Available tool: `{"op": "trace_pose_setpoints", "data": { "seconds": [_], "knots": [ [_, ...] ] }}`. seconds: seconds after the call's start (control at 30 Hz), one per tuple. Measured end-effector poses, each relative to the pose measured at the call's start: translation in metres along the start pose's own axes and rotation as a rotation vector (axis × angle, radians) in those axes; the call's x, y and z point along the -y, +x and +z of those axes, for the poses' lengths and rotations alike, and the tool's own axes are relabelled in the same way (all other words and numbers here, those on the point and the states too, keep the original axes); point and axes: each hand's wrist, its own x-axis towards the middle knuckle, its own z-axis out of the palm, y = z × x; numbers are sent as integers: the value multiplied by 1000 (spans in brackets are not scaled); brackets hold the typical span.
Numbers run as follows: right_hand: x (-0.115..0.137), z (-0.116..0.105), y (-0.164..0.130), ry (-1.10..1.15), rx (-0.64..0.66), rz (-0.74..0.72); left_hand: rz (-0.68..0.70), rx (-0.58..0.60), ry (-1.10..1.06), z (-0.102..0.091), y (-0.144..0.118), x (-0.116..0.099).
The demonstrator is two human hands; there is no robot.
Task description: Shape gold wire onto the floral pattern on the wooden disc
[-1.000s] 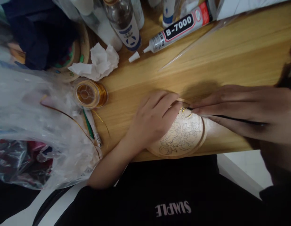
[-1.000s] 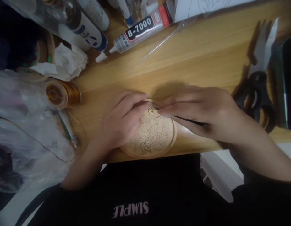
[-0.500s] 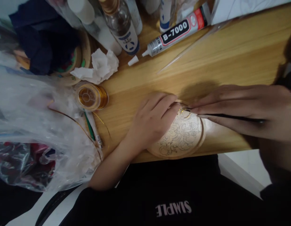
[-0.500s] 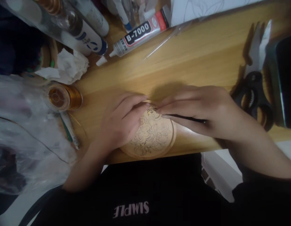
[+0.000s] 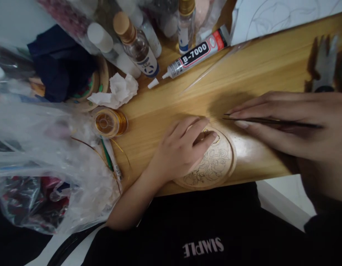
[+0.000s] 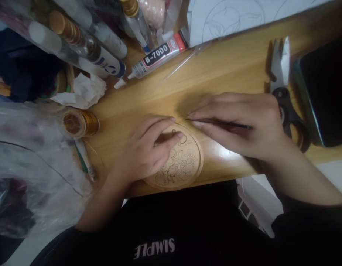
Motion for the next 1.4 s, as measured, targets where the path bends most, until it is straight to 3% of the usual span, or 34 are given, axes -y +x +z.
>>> {"op": "trace_pose_setpoints", "data": {
  "seconds": [0.67,0.93,1.1,1.23,1.4],
  "knots": [
    [-7,5,-1,-18,-82,-6,-53,45,-138,1,-5,7],
    [-11,9,2,-22,-180,14,-12,-34,-160,2,-5,11],
    [-18,12,6,128,-173,166,49,-83,-99,5,-5,9],
    [-22,10,9,300,-160,356,32,-32,-51,-2,-5,2],
    [-27,10,9,301,-176,323,-47,58,-36,-6,-6,-6]
  ]
}}
